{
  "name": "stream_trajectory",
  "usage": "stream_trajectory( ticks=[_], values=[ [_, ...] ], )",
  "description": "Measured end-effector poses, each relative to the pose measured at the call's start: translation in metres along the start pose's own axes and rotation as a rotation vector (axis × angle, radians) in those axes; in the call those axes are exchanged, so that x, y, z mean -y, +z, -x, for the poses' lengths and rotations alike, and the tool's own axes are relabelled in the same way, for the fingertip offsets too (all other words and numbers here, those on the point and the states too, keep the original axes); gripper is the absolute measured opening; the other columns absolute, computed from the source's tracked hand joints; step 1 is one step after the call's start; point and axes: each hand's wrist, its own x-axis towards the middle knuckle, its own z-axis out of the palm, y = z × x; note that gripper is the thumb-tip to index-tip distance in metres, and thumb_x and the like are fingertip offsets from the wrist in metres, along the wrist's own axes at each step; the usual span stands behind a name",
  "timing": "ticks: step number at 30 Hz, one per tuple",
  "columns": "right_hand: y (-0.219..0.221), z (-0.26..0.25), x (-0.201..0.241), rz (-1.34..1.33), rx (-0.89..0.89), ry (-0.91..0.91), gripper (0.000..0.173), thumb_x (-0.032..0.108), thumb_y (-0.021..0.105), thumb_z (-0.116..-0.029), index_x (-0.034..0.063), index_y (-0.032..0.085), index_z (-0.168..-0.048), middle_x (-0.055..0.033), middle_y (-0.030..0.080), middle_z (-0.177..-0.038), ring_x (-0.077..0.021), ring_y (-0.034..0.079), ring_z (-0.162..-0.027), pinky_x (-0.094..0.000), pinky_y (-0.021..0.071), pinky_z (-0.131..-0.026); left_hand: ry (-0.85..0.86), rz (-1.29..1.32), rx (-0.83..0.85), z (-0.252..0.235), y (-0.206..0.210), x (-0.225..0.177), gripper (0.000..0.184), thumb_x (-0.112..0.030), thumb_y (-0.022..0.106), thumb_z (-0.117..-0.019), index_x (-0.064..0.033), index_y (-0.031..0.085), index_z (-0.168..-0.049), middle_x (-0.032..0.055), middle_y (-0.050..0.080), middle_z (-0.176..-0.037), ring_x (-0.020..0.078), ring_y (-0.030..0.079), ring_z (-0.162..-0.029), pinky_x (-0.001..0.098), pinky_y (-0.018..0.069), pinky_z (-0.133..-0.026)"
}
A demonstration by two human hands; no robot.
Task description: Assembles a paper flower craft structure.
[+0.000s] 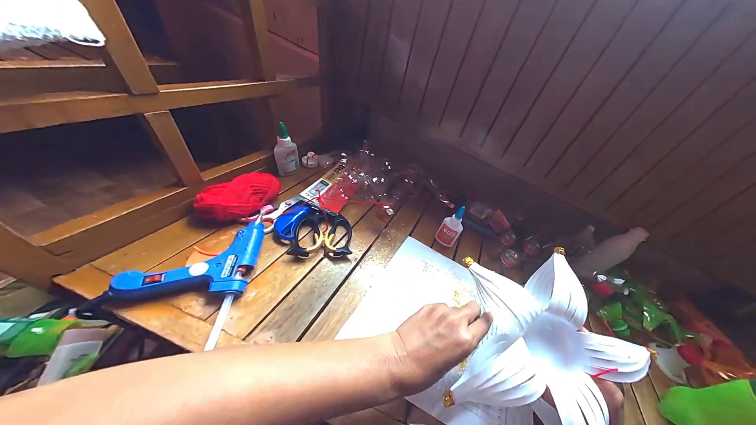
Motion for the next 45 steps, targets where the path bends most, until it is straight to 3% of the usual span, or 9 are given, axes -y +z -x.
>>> stream_trajectory(
  ticks=[3, 6, 11, 18, 26, 30, 35, 38, 45],
  values=[
    [0.000, 0.000, 0.004, -0.030, -0.012, 0.033, 0.009, 0.030, 0.066, -0.0968, 0.0291, 0.074, -0.099, 0.0272, 0.073, -0.098, 0.0187, 0.062, -0.099, -0.0089, 0.0509, -0.090, 0.048, -0.061, -0.040, 0.000, 0.001, 0.002, 0.029, 0.005, 0.065, -0.0857, 0.0001, 0.075, -0.112, 0.0116, 0.066, -0.072, 0.0236, 0.065, -0.056, 0.0329, 0.0509, -0.048],
    [0.001, 0.000, 0.008, 0.148, -0.044, -0.002, 0.015, 0.028, 0.067, -0.0956, 0.0137, 0.072, -0.097, 0.0272, 0.070, -0.095, 0.0239, 0.056, -0.101, -0.0059, 0.0469, -0.093, -0.073, -0.091, 0.066, -0.005, -0.001, 0.000, 0.032, -0.006, 0.057, -0.0972, -0.0011, 0.067, -0.127, 0.0120, 0.065, -0.074, 0.0267, 0.068, -0.060, 0.0366, 0.0529, -0.049],
    [0.001, 0.001, 0.009, 0.335, -0.073, -0.059, 0.036, 0.018, 0.075, -0.0824, -0.0160, 0.064, -0.082, 0.0015, 0.072, -0.084, 0.0220, 0.056, -0.095, -0.0036, 0.0426, -0.091, -0.270, 0.116, 0.610, -0.024, -0.023, -0.013, 0.061, -0.002, 0.045, -0.1024, -0.0149, 0.034, -0.161, 0.0226, 0.069, -0.090, 0.0438, 0.069, -0.081, 0.0548, 0.0522, -0.065],
    [-0.001, 0.002, 0.008, -0.077, -0.048, 0.085, 0.014, 0.035, 0.063, -0.0985, 0.0272, 0.074, -0.100, 0.0297, 0.072, -0.097, 0.0219, 0.059, -0.101, -0.0070, 0.0486, -0.092, -0.264, -0.078, 0.537, -0.023, -0.018, -0.015, 0.065, 0.005, 0.044, -0.0998, -0.0139, 0.034, -0.161, 0.0208, 0.067, -0.079, 0.0417, 0.069, -0.071, 0.0500, 0.0520, -0.059],
    [-0.005, 0.005, 0.004, -0.305, -0.034, 0.143, 0.022, 0.050, 0.058, -0.0977, 0.0383, 0.075, -0.104, 0.0275, 0.074, -0.102, 0.0187, 0.062, -0.101, -0.0085, 0.0503, -0.091, -0.256, -0.032, 0.639, -0.031, -0.022, -0.019, 0.065, 0.004, 0.042, -0.1014, -0.0136, 0.030, -0.162, 0.0203, 0.067, -0.079, 0.0422, 0.069, -0.075, 0.0513, 0.0523, -0.062],
    [0.000, 0.003, 0.012, -0.094, -0.072, 0.104, 0.015, 0.033, 0.061, -0.0991, 0.0238, 0.073, -0.095, 0.0289, 0.072, -0.093, 0.0222, 0.059, -0.099, -0.0058, 0.0481, -0.090, -0.314, 0.079, 0.736, -0.036, -0.027, -0.024, 0.069, 0.005, 0.043, -0.1011, -0.0163, 0.024, -0.164, 0.0223, 0.068, -0.085, 0.0452, 0.069, -0.083, 0.0555, 0.0521, -0.068],
    [-0.003, 0.004, 0.004, -0.341, -0.063, 0.193, 0.019, 0.041, 0.063, -0.0965, 0.0290, 0.077, -0.103, 0.0219, 0.075, -0.099, 0.0146, 0.065, -0.100, -0.0105, 0.0520, -0.090, -0.253, -0.065, 0.563, -0.028, -0.021, -0.020, 0.064, 0.005, 0.044, -0.0993, -0.0101, 0.034, -0.160, 0.0195, 0.067, -0.078, 0.0405, 0.069, -0.072, 0.0490, 0.0521, -0.059],
    [-0.002, 0.007, -0.009, -0.240, -0.085, 0.112, 0.015, 0.015, 0.064, -0.0954, 0.0229, 0.074, -0.101, 0.0211, 0.075, -0.098, 0.0138, 0.065, -0.099, -0.0112, 0.0522, -0.090, -0.309, 0.054, 0.691, -0.036, -0.029, -0.024, 0.066, 0.003, 0.043, -0.1010, -0.0115, 0.025, -0.163, 0.0212, 0.068, -0.085, 0.0433, 0.069, -0.082, 0.0535, 0.0524, -0.067],
    [0.000, -0.001, 0.015, -0.163, -0.073, 0.106, 0.022, 0.025, 0.062, -0.0985, 0.0070, 0.074, -0.096, 0.0103, 0.077, -0.094, 0.0108, 0.067, -0.096, -0.0111, 0.0508, -0.091, -0.311, -0.007, 0.711, -0.030, -0.031, -0.020, 0.071, 0.006, 0.041, -0.1011, -0.0168, 0.021, -0.165, 0.0215, 0.067, -0.084, 0.0438, 0.069, -0.079, 0.0533, 0.0522, -0.065]
  ],
)
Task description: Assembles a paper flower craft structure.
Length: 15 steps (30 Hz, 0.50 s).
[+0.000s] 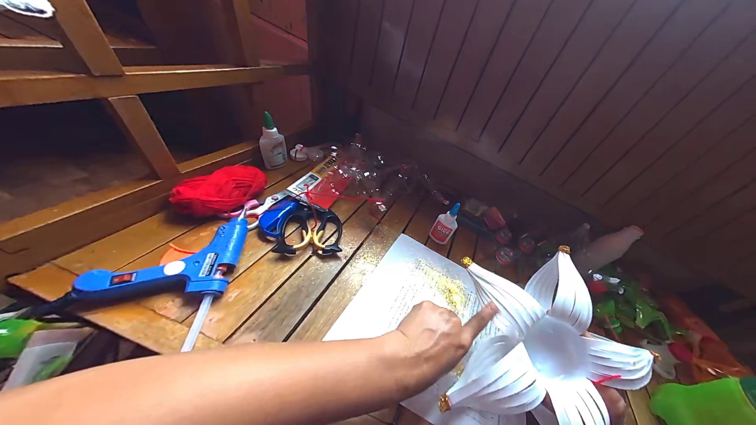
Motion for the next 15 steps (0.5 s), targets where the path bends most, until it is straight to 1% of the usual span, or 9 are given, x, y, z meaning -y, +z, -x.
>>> stream_trajectory(
  ticks=[1, 3, 5, 7, 8, 10, 11, 12, 15],
  values=[
    [-0.005, 0.002, -0.007, 0.083, 0.019, -0.051, 0.027, 0.025, 0.063, -0.0978, 0.0004, 0.073, -0.096, 0.0075, 0.076, -0.096, 0.0120, 0.065, -0.099, -0.0099, 0.0485, -0.093, -0.018, -0.031, -0.028, 0.001, 0.002, 0.000, 0.070, 0.006, 0.041, -0.1010, -0.0155, 0.021, -0.165, 0.0205, 0.067, -0.082, 0.0425, 0.069, -0.077, 0.0515, 0.0521, -0.064],
    [-0.002, 0.001, -0.002, 0.217, 0.040, -0.128, 0.025, 0.027, 0.068, -0.0949, 0.0019, 0.071, -0.095, 0.0192, 0.072, -0.094, 0.0232, 0.057, -0.101, -0.0044, 0.0447, -0.093, -0.003, -0.028, -0.062, 0.004, 0.008, -0.002, 0.069, 0.005, 0.042, -0.1008, -0.0130, 0.022, -0.165, 0.0202, 0.066, -0.080, 0.0417, 0.069, -0.074, 0.0506, 0.0522, -0.062],
    [0.001, 0.001, 0.003, 0.168, 0.047, -0.117, 0.016, 0.023, 0.068, -0.0945, 0.0083, 0.072, -0.099, 0.0253, 0.071, -0.096, 0.0250, 0.055, -0.102, -0.0039, 0.0451, -0.093, 0.026, 0.023, -0.019, 0.005, 0.009, -0.005, 0.071, 0.005, 0.043, -0.1009, -0.0162, 0.022, -0.165, 0.0218, 0.067, -0.083, 0.0434, 0.069, -0.076, 0.0528, 0.0528, -0.063],
    [-0.005, 0.005, -0.005, 0.041, 0.056, -0.046, 0.017, 0.030, 0.060, -0.1007, 0.0245, 0.076, -0.102, 0.0268, 0.074, -0.100, 0.0211, 0.060, -0.102, -0.0062, 0.0482, -0.092, 0.033, -0.010, -0.057, 0.005, 0.013, -0.004, 0.072, 0.005, 0.044, -0.1000, -0.0179, 0.024, -0.165, 0.0208, 0.067, -0.081, 0.0419, 0.069, -0.073, 0.0507, 0.0524, -0.060],
    [-0.008, 0.007, -0.012, 0.043, 0.041, -0.069, 0.020, 0.028, 0.059, -0.1015, 0.0189, 0.076, -0.102, 0.0208, 0.075, -0.100, 0.0179, 0.062, -0.102, -0.0074, 0.0488, -0.092, 0.019, -0.048, -0.102, 0.006, 0.014, -0.004, 0.071, 0.005, 0.044, -0.0999, -0.0174, 0.026, -0.164, 0.0203, 0.066, -0.080, 0.0408, 0.068, -0.070, 0.0491, 0.0519, -0.058],
    [-0.008, 0.005, -0.014, 0.214, 0.018, -0.156, 0.023, 0.010, 0.062, -0.0947, -0.0126, 0.067, -0.094, -0.0001, 0.075, -0.096, 0.0122, 0.063, -0.104, -0.0090, 0.0460, -0.097, -0.012, -0.174, -0.281, 0.005, 0.022, 0.000, 0.067, 0.004, 0.047, -0.0982, -0.0149, 0.035, -0.162, 0.0161, 0.064, -0.071, 0.0349, 0.066, -0.060, 0.0427, 0.0489, -0.052],
    [-0.005, 0.002, -0.010, 0.302, 0.031, -0.181, 0.025, 0.012, 0.064, -0.0934, -0.0137, 0.067, -0.091, 0.0013, 0.075, -0.095, 0.0150, 0.060, -0.105, -0.0076, 0.0439, -0.099, -0.016, -0.242, -0.399, 0.004, 0.029, 0.003, 0.065, 0.004, 0.051, -0.0958, -0.0133, 0.042, -0.158, 0.0132, 0.061, -0.065, 0.0310, 0.063, -0.054, 0.0391, 0.0467, -0.048],
    [-0.005, 0.000, -0.008, 0.295, 0.040, -0.183, 0.024, 0.017, 0.066, -0.0952, -0.0068, 0.069, -0.093, 0.0077, 0.075, -0.097, 0.0165, 0.059, -0.107, -0.0079, 0.0444, -0.100, -0.026, -0.303, -0.501, 0.003, 0.034, 0.006, 0.063, 0.003, 0.054, -0.0939, -0.0127, 0.048, -0.154, 0.0102, 0.058, -0.061, 0.0274, 0.060, -0.049, 0.0359, 0.0444, -0.045],
    [-0.007, 0.001, -0.014, -0.019, 0.050, -0.046, 0.018, 0.038, 0.064, -0.0975, 0.0300, 0.075, -0.109, 0.0231, 0.074, -0.107, 0.0145, 0.062, -0.106, -0.0125, 0.0508, -0.095, -0.046, -0.421, -0.677, -0.001, 0.040, 0.012, 0.060, 0.003, 0.056, -0.0912, -0.0108, 0.054, -0.150, 0.0059, 0.050, -0.054, 0.0223, 0.053, -0.042, 0.0317, 0.0388, -0.040]
  ],
)
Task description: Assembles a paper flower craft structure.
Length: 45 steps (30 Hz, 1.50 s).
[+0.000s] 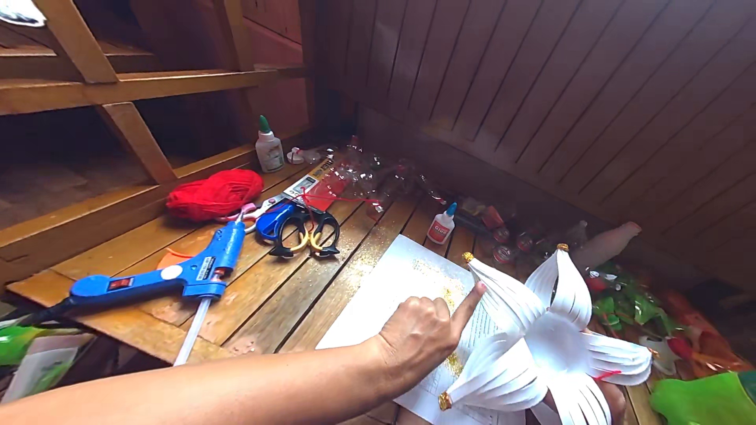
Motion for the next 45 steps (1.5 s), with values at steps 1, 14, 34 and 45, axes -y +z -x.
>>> stream_trajectory(
  ticks=[1, 14, 34, 45],
  values=[
    [-0.001, 0.001, -0.002, -0.115, -0.007, 0.051, 0.019, 0.043, 0.064, -0.0967, 0.0334, 0.075, -0.109, 0.0219, 0.075, -0.107, 0.0122, 0.064, -0.105, -0.0142, 0.0524, -0.094, -0.004, -0.015, -0.022, -0.001, 0.001, 0.002, 0.060, 0.003, 0.055, -0.0917, -0.0106, 0.054, -0.150, 0.0059, 0.049, -0.054, 0.0222, 0.053, -0.042, 0.0316, 0.0383, -0.040],
    [0.005, -0.002, 0.007, 0.071, -0.033, -0.005, 0.011, 0.030, 0.070, -0.0943, 0.0308, 0.074, -0.105, 0.0269, 0.073, -0.102, 0.0182, 0.062, -0.102, -0.0088, 0.0508, -0.092, 0.038, 0.011, -0.077, -0.003, 0.002, 0.006, 0.056, 0.003, 0.056, -0.0911, -0.0110, 0.059, -0.146, 0.0074, 0.050, -0.057, 0.0225, 0.052, -0.042, 0.0310, 0.0375, -0.039],
    [0.004, 0.002, -0.001, 0.060, -0.051, -0.026, 0.008, 0.027, 0.072, -0.0916, 0.0242, 0.076, -0.098, 0.0232, 0.074, -0.096, 0.0172, 0.063, -0.098, -0.0090, 0.0518, -0.088, 0.065, 0.202, 0.248, -0.010, -0.013, 0.001, 0.066, 0.004, 0.053, -0.0948, -0.0182, 0.046, -0.156, 0.0144, 0.063, -0.072, 0.0314, 0.064, -0.056, 0.0398, 0.0484, -0.048],
    [0.004, 0.003, 0.008, -0.158, -0.030, 0.051, 0.015, 0.038, 0.062, -0.0981, 0.0368, 0.075, -0.106, 0.0267, 0.074, -0.105, 0.0177, 0.062, -0.104, -0.0090, 0.0500, -0.093, 0.093, 0.573, 0.578, -0.020, -0.027, -0.001, 0.062, -0.002, 0.045, -0.1023, -0.0182, 0.034, -0.161, 0.0196, 0.067, -0.078, 0.0424, 0.068, -0.074, 0.0537, 0.0514, -0.062]
  ],
)
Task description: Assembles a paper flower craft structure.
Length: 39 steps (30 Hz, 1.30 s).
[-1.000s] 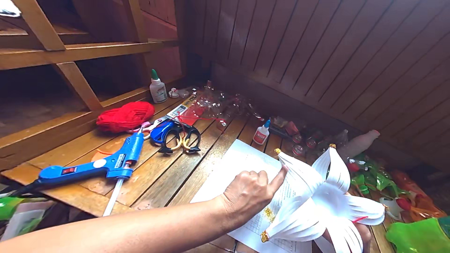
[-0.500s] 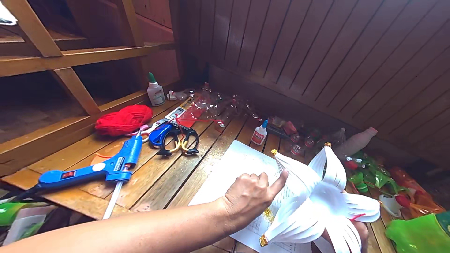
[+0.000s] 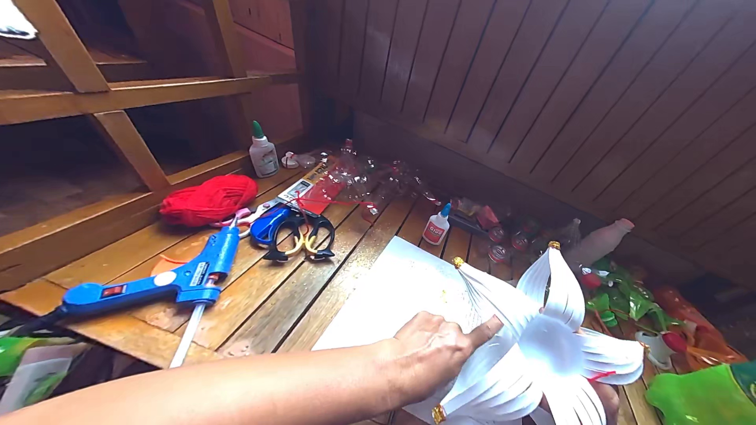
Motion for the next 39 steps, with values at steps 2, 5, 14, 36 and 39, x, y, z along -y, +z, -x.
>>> stream_trajectory(
  ticks=[2, 5, 14, 36, 39],
  values=[
    [0.002, -0.001, 0.000, -0.027, -0.019, 0.007, 0.015, 0.037, 0.063, -0.0969, 0.0354, 0.075, -0.106, 0.0264, 0.074, -0.106, 0.0175, 0.062, -0.105, -0.0088, 0.0494, -0.094, -0.038, -0.106, -0.017, 0.002, 0.000, 0.001, 0.062, 0.000, 0.045, -0.1014, -0.0175, 0.036, -0.160, 0.0197, 0.066, -0.079, 0.0413, 0.068, -0.072, 0.0513, 0.0517, -0.059],
    [-0.002, -0.003, -0.005, -0.006, 0.030, 0.010, 0.022, 0.045, 0.062, -0.0970, 0.0350, 0.073, -0.114, 0.0262, 0.073, -0.110, 0.0173, 0.061, -0.108, -0.0096, 0.0490, -0.095, -0.033, -0.149, -0.041, 0.010, 0.003, 0.003, 0.060, -0.001, 0.046, -0.1020, -0.0175, 0.040, -0.159, 0.0191, 0.067, -0.080, 0.0399, 0.068, -0.069, 0.0494, 0.0510, -0.057],
    [-0.015, -0.007, -0.009, 0.517, 0.054, -0.156, 0.011, 0.031, 0.074, -0.0916, 0.0203, 0.071, -0.091, 0.0194, 0.071, -0.089, 0.0162, 0.062, -0.091, -0.0099, 0.0523, -0.084, 0.179, -0.316, -0.655, 0.012, 0.031, 0.032, 0.012, -0.012, 0.061, -0.0938, -0.0057, 0.070, -0.089, 0.0071, 0.058, -0.071, 0.0186, 0.058, -0.050, 0.0293, 0.0437, -0.039],
    [-0.009, -0.010, -0.006, 0.868, 0.019, -0.232, 0.034, 0.026, 0.077, -0.0773, -0.0057, 0.067, -0.077, -0.0086, 0.070, -0.073, 0.0030, 0.066, -0.077, -0.0124, 0.0517, -0.076, 0.010, -0.044, -0.654, 0.004, 0.017, 0.034, 0.058, -0.009, 0.050, -0.0975, -0.0011, 0.042, -0.155, 0.0098, 0.066, -0.083, 0.0244, 0.061, -0.056, 0.0381, 0.0494, -0.047],
    [-0.009, -0.010, -0.005, 0.911, 0.015, -0.225, 0.032, 0.022, 0.076, -0.0756, -0.0083, 0.067, -0.076, -0.0123, 0.070, -0.072, -0.0028, 0.068, -0.073, -0.0169, 0.0531, -0.072, -0.010, -0.002, -0.561, 0.005, 0.014, 0.032, 0.056, -0.009, 0.050, -0.0982, -0.0027, 0.046, -0.153, 0.0132, 0.068, -0.089, 0.0285, 0.065, -0.062, 0.0423, 0.0522, -0.051]
  ],
)
